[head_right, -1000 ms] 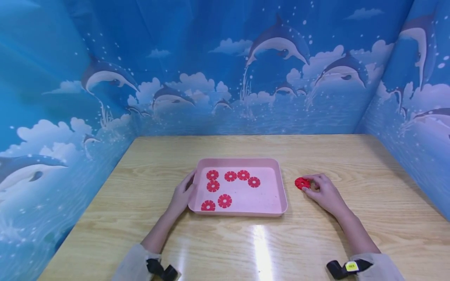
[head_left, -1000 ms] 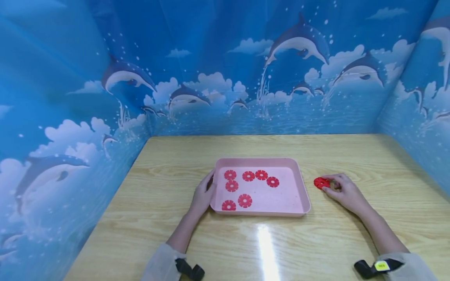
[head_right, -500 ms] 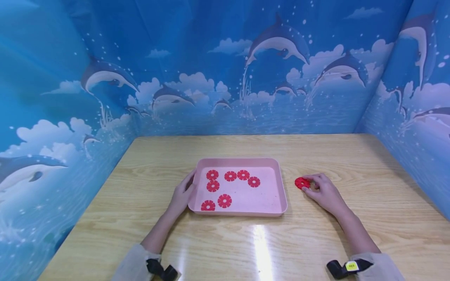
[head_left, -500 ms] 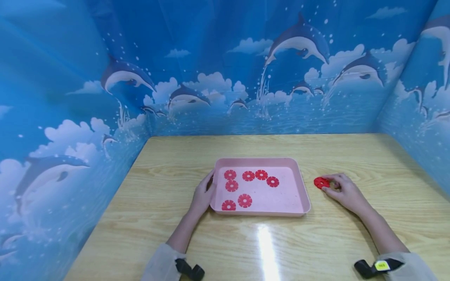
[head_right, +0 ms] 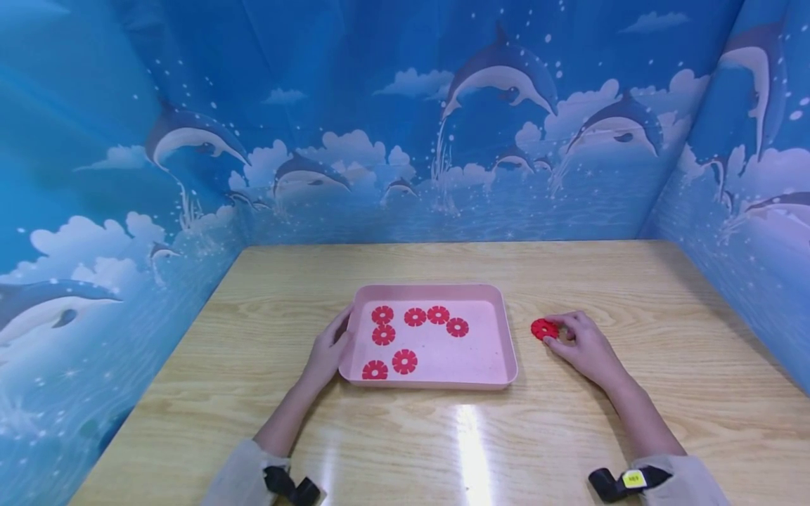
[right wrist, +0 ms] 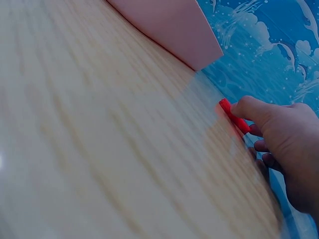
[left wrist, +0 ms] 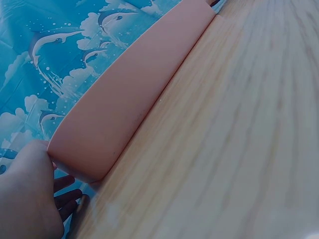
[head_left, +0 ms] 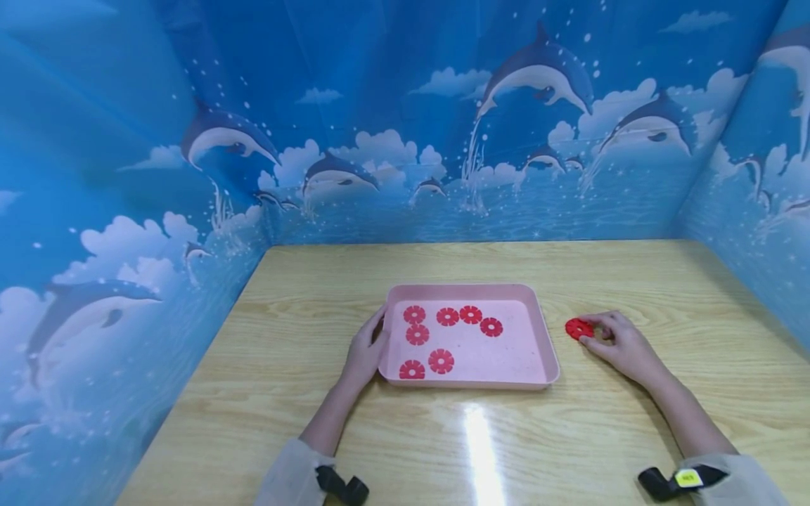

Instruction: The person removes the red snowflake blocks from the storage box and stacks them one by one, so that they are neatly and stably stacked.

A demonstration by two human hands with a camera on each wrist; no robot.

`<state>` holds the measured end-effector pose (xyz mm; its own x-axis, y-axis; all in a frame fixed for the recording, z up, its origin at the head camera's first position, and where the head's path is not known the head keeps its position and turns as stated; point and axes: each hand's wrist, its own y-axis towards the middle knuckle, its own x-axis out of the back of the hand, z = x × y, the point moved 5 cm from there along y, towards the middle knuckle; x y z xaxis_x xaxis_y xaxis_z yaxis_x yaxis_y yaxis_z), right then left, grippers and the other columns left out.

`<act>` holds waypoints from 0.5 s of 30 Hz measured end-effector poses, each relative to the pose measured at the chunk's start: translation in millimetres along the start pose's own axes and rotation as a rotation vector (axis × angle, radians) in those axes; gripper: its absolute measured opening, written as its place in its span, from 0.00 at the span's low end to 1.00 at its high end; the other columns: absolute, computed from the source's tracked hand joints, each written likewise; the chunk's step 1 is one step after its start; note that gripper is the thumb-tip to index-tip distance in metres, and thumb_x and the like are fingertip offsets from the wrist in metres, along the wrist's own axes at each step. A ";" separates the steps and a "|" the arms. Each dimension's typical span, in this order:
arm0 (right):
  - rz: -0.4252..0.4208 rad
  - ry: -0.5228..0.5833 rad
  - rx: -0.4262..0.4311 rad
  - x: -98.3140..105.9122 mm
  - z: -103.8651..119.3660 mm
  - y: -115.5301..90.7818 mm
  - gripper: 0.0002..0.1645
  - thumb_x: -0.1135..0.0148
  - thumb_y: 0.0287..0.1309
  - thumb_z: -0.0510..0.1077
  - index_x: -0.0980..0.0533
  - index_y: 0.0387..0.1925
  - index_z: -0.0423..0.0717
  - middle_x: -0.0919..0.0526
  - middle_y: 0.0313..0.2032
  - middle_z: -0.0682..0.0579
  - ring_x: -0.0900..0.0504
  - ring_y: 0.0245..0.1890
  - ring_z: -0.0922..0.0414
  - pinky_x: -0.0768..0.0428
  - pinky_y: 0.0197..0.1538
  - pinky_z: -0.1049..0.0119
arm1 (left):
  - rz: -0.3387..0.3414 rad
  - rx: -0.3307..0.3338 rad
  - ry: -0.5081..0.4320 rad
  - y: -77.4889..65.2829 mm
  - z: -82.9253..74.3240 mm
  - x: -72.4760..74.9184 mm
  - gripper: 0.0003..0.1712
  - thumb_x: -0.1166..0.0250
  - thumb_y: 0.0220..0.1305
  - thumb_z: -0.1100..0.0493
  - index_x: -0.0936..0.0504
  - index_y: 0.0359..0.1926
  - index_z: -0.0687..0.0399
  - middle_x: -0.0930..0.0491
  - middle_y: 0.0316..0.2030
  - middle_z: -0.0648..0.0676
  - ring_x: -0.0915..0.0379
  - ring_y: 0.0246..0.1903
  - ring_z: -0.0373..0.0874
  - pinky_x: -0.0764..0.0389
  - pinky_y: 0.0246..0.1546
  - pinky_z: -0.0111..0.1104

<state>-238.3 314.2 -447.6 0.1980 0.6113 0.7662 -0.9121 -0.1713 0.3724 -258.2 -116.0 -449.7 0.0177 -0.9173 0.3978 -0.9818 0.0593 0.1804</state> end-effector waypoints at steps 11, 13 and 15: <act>0.001 0.037 -0.032 3.9 2.7 2.0 0.23 0.35 0.52 0.40 0.26 0.49 0.36 0.30 0.38 0.46 0.35 0.30 0.58 0.33 0.28 0.73 | -0.004 0.026 0.012 0.0 0.1 0.4 0.26 0.49 0.68 0.60 0.37 0.66 0.52 0.37 0.63 0.56 0.45 0.62 0.49 0.42 0.62 0.40; -0.008 0.040 -0.026 5.6 5.6 2.9 0.22 0.34 0.52 0.40 0.26 0.49 0.37 0.29 0.39 0.46 0.34 0.31 0.58 0.32 0.28 0.74 | 0.001 0.020 0.011 0.1 -0.1 0.2 0.26 0.50 0.68 0.60 0.38 0.66 0.53 0.37 0.63 0.56 0.45 0.63 0.50 0.42 0.62 0.41; -0.020 0.042 -0.012 7.4 11.7 4.6 0.21 0.34 0.51 0.38 0.25 0.49 0.38 0.28 0.39 0.47 0.33 0.31 0.58 0.32 0.28 0.74 | 0.001 0.023 0.011 0.0 0.4 0.3 0.26 0.50 0.68 0.60 0.38 0.66 0.53 0.37 0.63 0.56 0.45 0.62 0.50 0.42 0.62 0.41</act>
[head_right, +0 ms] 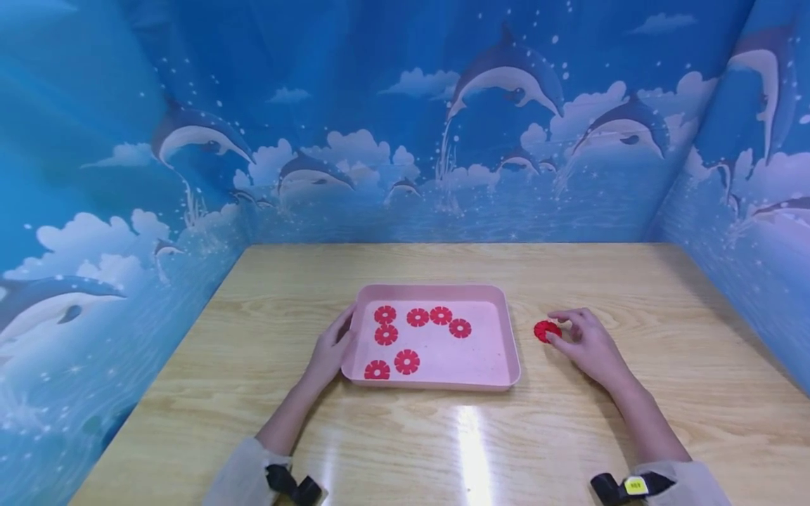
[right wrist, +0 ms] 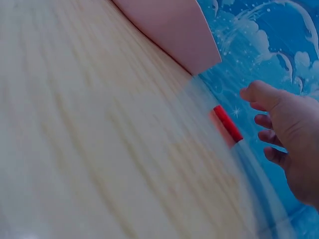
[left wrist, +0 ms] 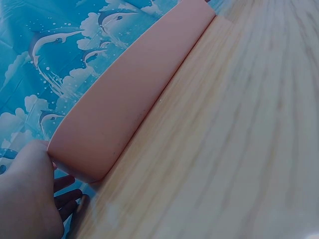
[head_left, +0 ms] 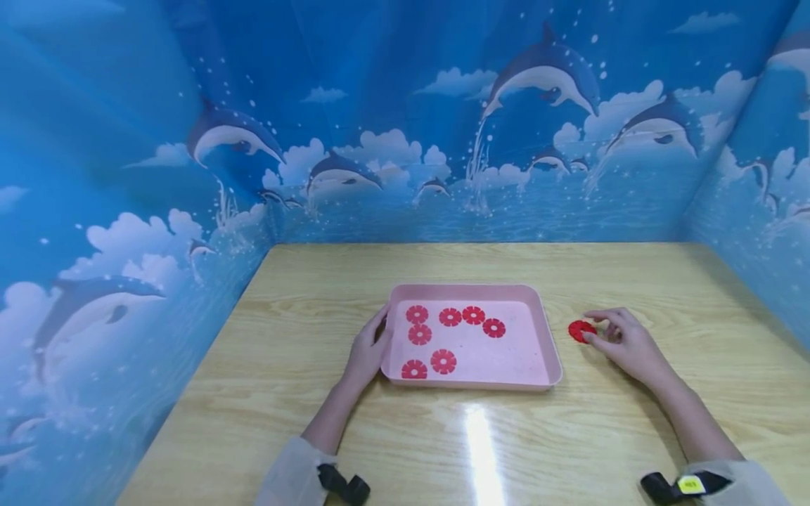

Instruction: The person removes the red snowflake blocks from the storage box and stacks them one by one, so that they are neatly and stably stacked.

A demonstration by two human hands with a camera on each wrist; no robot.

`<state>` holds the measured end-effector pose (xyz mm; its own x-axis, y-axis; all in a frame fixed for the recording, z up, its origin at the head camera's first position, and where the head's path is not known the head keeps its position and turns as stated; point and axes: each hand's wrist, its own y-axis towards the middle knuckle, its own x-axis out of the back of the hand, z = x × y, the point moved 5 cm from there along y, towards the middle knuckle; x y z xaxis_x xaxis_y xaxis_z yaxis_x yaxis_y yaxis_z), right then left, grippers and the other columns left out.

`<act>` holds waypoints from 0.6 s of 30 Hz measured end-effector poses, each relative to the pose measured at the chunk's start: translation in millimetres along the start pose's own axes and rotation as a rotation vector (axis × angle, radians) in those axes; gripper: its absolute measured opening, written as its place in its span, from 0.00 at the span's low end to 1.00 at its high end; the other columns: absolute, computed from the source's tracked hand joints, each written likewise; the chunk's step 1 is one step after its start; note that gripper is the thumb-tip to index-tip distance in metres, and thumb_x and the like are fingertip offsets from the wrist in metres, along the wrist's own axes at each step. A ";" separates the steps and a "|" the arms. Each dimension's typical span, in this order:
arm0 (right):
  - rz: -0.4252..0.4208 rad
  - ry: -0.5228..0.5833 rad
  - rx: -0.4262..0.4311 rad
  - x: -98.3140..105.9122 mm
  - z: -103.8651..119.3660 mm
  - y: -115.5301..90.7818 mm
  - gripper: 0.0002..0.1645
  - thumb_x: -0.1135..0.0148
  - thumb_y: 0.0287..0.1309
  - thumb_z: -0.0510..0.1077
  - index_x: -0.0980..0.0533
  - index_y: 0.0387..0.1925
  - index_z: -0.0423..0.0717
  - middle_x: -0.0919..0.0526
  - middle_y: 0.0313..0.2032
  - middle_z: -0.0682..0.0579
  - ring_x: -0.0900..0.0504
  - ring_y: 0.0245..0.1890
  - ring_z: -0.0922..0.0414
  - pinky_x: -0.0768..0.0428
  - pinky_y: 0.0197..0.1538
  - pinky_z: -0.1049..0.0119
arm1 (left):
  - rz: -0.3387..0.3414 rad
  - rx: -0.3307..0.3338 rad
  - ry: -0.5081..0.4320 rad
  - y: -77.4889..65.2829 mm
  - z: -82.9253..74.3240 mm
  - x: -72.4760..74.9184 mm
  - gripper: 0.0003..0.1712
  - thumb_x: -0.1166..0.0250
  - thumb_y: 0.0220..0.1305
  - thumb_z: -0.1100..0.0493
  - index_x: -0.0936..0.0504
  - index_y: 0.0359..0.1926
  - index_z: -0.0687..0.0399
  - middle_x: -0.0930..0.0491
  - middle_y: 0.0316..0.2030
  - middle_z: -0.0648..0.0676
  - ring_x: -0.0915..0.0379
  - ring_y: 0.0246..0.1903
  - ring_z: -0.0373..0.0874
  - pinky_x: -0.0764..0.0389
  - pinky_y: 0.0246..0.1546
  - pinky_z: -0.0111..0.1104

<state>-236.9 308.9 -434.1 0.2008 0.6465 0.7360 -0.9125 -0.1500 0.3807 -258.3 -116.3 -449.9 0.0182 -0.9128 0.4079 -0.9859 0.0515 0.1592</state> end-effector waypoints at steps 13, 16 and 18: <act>0.088 0.071 0.110 -17.7 75.5 38.8 0.20 0.34 0.50 0.37 0.24 0.47 0.36 0.26 0.35 0.44 0.32 0.28 0.52 0.31 0.22 0.71 | -0.003 -0.001 0.004 -0.8 1.3 0.1 0.26 0.50 0.68 0.62 0.38 0.66 0.53 0.38 0.63 0.56 0.45 0.63 0.50 0.42 0.62 0.41; 0.128 0.085 0.109 -27.5 87.0 48.3 0.20 0.34 0.51 0.39 0.24 0.46 0.36 0.26 0.35 0.45 0.32 0.29 0.52 0.30 0.24 0.69 | -0.001 -0.003 0.002 -0.5 1.4 -0.4 0.26 0.50 0.68 0.62 0.38 0.66 0.53 0.38 0.63 0.56 0.45 0.63 0.50 0.42 0.62 0.41; 0.160 0.097 0.095 -35.2 93.2 54.1 0.20 0.34 0.51 0.39 0.24 0.47 0.36 0.26 0.35 0.44 0.32 0.29 0.53 0.29 0.26 0.68 | -0.005 -0.002 -0.003 -0.4 0.9 -0.4 0.26 0.49 0.67 0.61 0.37 0.66 0.53 0.38 0.63 0.56 0.45 0.63 0.49 0.42 0.62 0.41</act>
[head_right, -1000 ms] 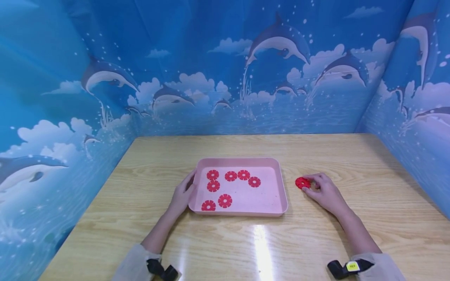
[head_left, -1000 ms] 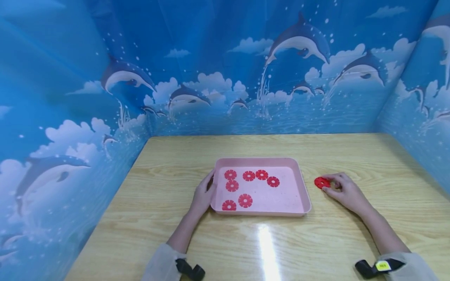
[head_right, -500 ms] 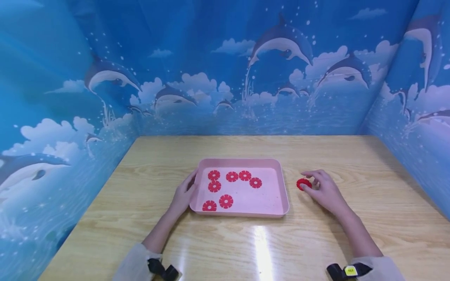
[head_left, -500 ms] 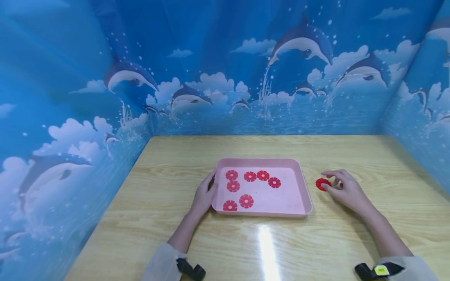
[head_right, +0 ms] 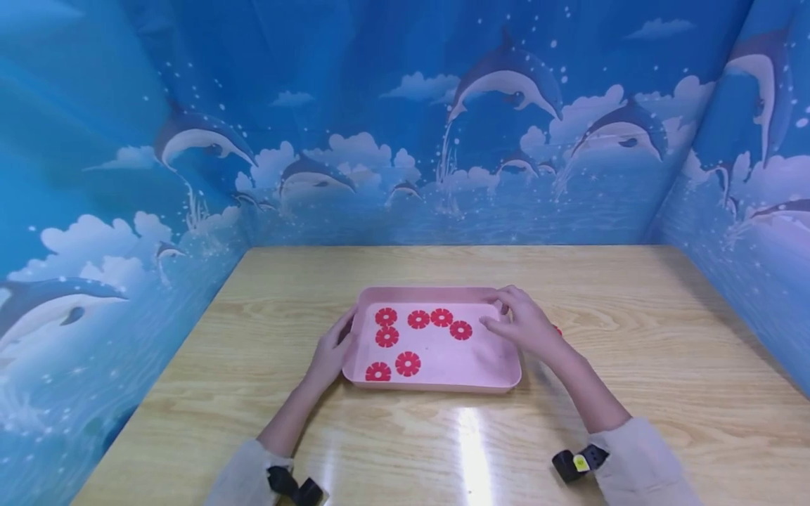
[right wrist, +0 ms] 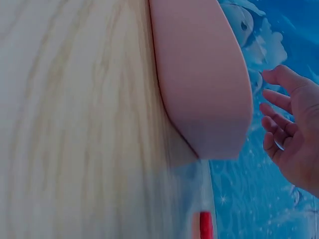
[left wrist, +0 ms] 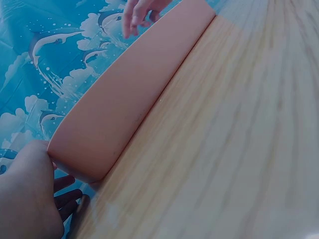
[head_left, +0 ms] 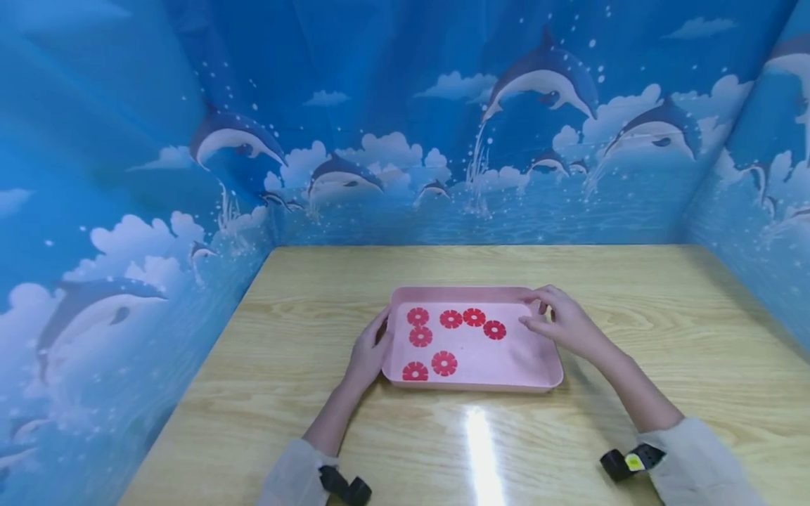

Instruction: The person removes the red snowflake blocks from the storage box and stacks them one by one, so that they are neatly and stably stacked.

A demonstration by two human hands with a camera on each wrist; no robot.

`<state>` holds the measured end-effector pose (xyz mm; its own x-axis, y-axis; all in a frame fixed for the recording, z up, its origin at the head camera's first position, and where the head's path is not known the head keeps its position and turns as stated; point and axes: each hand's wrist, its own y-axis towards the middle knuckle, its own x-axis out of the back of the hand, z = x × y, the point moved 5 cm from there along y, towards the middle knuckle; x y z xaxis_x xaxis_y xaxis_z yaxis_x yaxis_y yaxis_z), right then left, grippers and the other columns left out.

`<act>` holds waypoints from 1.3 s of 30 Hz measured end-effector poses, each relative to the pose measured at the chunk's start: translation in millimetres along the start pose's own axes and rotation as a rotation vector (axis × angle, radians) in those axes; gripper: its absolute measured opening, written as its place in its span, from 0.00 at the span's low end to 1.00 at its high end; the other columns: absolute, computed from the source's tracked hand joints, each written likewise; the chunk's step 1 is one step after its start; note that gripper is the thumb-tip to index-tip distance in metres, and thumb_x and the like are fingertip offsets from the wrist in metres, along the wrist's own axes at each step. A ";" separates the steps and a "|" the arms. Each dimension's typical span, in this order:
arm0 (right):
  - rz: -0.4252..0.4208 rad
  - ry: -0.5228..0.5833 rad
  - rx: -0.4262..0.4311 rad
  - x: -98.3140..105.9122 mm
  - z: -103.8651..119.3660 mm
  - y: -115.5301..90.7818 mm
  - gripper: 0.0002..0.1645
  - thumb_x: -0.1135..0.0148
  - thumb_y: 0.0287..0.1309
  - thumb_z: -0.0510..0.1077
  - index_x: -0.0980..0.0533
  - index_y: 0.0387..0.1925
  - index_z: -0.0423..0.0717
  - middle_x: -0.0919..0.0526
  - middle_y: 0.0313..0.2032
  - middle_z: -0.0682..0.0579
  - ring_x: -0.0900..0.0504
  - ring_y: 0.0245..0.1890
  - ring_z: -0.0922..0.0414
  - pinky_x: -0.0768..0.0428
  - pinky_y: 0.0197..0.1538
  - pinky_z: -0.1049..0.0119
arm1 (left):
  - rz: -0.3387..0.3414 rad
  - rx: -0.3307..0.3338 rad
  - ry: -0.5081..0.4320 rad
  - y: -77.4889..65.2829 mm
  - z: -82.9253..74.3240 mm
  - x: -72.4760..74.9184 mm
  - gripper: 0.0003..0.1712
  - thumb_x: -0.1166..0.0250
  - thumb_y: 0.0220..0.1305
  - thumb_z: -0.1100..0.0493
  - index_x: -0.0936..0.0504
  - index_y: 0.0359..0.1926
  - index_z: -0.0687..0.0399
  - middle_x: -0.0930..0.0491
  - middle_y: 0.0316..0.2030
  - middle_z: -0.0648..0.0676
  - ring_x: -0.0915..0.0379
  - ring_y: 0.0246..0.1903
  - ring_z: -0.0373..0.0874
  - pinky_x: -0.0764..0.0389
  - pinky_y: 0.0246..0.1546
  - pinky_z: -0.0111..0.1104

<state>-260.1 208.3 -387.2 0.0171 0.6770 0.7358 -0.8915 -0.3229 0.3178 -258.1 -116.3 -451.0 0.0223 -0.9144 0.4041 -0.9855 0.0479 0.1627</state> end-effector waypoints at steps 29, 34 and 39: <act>0.177 -0.147 -0.096 -75.7 2.9 44.3 0.24 0.32 0.49 0.48 0.24 0.47 0.40 0.27 0.46 0.45 0.29 0.43 0.51 0.25 0.44 0.56 | -0.003 0.002 0.013 1.0 2.4 -0.6 0.26 0.49 0.67 0.62 0.37 0.66 0.53 0.37 0.63 0.56 0.44 0.62 0.49 0.41 0.62 0.39; 0.178 -0.134 -0.101 -80.0 0.8 44.2 0.24 0.32 0.50 0.48 0.24 0.47 0.39 0.28 0.49 0.44 0.29 0.46 0.50 0.25 0.47 0.56 | -0.003 0.003 0.015 1.4 3.1 -0.8 0.26 0.49 0.67 0.62 0.37 0.66 0.53 0.37 0.63 0.56 0.44 0.62 0.49 0.41 0.62 0.40; 0.184 -0.134 -0.121 -80.9 0.8 44.0 0.24 0.33 0.50 0.47 0.24 0.48 0.40 0.28 0.48 0.45 0.29 0.45 0.51 0.24 0.47 0.56 | -0.004 0.001 0.013 1.3 1.8 -0.4 0.26 0.49 0.68 0.62 0.37 0.66 0.53 0.37 0.63 0.56 0.45 0.62 0.49 0.41 0.62 0.40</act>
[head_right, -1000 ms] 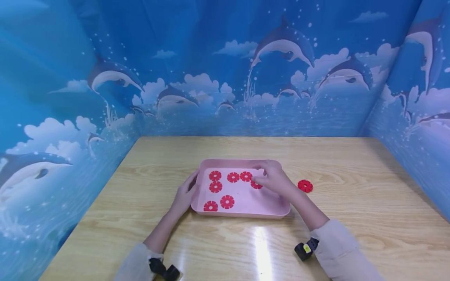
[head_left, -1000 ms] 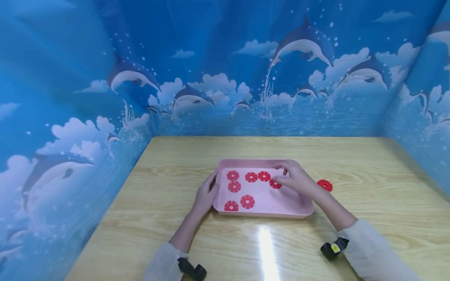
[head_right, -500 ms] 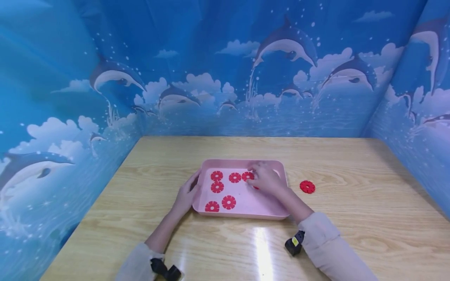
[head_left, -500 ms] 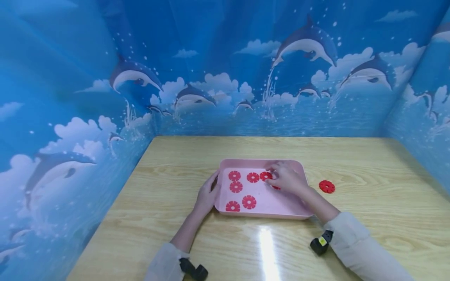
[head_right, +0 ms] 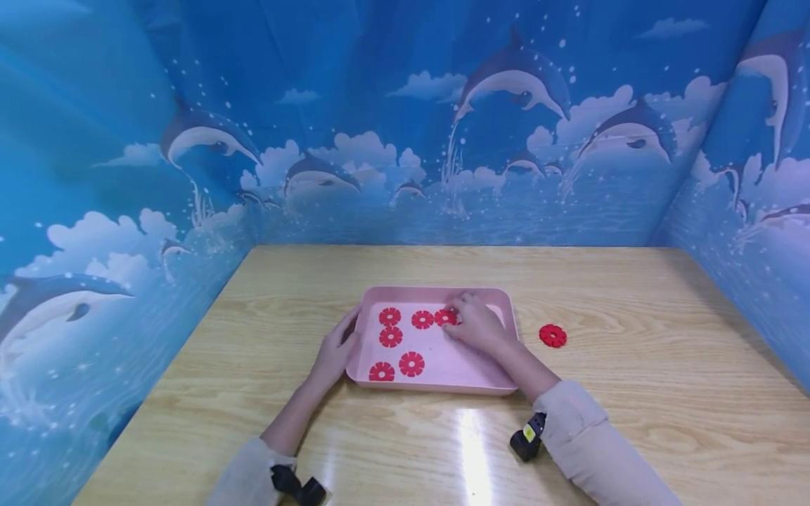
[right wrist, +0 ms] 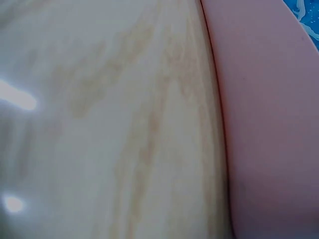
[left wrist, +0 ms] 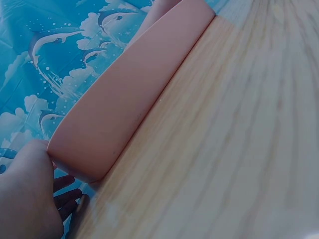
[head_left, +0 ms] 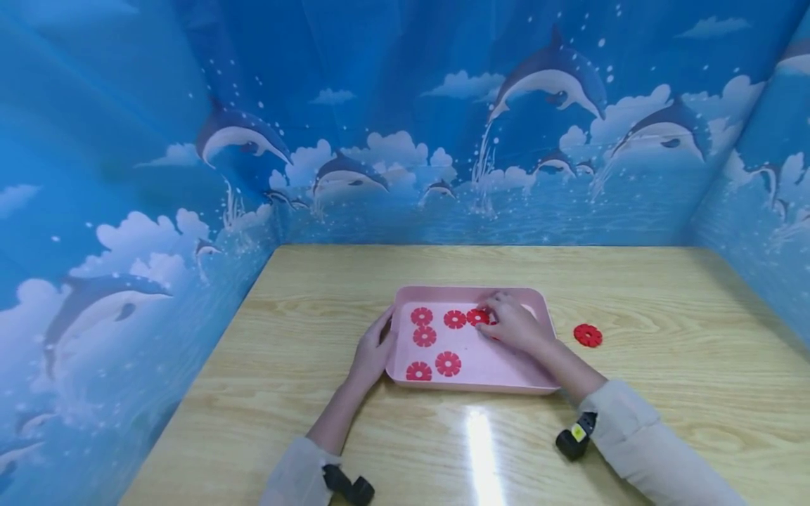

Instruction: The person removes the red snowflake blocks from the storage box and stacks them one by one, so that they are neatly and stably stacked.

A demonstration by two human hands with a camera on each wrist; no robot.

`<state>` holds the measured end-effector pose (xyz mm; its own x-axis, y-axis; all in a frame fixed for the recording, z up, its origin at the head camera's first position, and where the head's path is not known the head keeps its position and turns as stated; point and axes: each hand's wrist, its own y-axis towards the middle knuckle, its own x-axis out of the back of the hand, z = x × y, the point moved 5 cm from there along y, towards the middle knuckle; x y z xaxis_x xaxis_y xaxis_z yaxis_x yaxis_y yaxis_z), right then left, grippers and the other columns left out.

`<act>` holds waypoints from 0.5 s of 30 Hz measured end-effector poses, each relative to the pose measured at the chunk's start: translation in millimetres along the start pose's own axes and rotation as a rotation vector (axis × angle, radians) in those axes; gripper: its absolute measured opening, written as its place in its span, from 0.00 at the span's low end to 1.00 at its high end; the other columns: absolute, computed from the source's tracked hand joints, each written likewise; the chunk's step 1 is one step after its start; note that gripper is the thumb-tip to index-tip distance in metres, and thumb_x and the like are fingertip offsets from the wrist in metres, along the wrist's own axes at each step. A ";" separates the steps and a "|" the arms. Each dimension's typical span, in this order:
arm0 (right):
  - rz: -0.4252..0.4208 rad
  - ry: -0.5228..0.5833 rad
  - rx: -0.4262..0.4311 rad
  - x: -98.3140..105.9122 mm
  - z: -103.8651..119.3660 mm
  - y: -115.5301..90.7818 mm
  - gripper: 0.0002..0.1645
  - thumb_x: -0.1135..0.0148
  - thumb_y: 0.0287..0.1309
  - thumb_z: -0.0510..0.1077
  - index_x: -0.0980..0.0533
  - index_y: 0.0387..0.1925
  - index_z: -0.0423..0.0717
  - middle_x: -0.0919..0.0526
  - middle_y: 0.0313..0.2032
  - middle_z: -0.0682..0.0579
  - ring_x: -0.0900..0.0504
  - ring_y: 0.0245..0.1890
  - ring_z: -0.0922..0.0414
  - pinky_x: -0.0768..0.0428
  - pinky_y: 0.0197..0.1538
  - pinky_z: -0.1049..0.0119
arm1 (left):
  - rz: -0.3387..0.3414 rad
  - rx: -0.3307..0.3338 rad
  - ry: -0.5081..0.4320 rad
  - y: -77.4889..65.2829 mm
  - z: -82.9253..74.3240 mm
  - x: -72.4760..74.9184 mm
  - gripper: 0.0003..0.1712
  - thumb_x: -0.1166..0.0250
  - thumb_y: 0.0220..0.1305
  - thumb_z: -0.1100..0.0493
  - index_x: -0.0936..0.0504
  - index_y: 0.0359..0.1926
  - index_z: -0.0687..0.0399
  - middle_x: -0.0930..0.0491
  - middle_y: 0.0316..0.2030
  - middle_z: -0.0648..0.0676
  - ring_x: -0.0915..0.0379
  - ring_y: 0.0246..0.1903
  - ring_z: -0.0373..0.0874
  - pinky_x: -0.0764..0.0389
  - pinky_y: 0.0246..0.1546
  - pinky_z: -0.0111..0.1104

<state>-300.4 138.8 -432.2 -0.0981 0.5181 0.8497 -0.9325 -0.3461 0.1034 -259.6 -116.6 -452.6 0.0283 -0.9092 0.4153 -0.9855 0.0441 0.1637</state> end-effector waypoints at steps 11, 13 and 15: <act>-0.037 -0.036 0.033 3.4 2.3 -1.4 0.22 0.33 0.49 0.46 0.23 0.46 0.39 0.26 0.48 0.44 0.28 0.48 0.48 0.26 0.51 0.53 | 0.002 -0.010 -0.001 -0.4 0.4 -0.8 0.26 0.49 0.67 0.62 0.38 0.66 0.53 0.37 0.63 0.56 0.44 0.62 0.50 0.41 0.62 0.40; -0.051 -0.030 0.043 4.8 2.9 -2.1 0.21 0.33 0.49 0.45 0.22 0.45 0.38 0.25 0.47 0.44 0.28 0.47 0.48 0.25 0.50 0.53 | 0.000 -0.012 0.001 -0.3 0.5 -0.6 0.26 0.49 0.67 0.63 0.37 0.66 0.53 0.37 0.63 0.56 0.44 0.62 0.50 0.41 0.62 0.40; -0.064 -0.023 0.053 6.1 3.2 -2.5 0.21 0.32 0.49 0.44 0.22 0.44 0.37 0.25 0.47 0.43 0.27 0.45 0.49 0.24 0.48 0.54 | -0.002 -0.011 0.005 -0.3 0.4 -0.4 0.26 0.49 0.67 0.63 0.37 0.66 0.53 0.37 0.63 0.56 0.44 0.62 0.50 0.41 0.62 0.40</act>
<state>-297.5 140.3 -425.6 -0.0302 0.5226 0.8520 -0.9167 -0.3542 0.1848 -259.4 -116.5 -453.1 0.0313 -0.9073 0.4193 -0.9835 0.0467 0.1746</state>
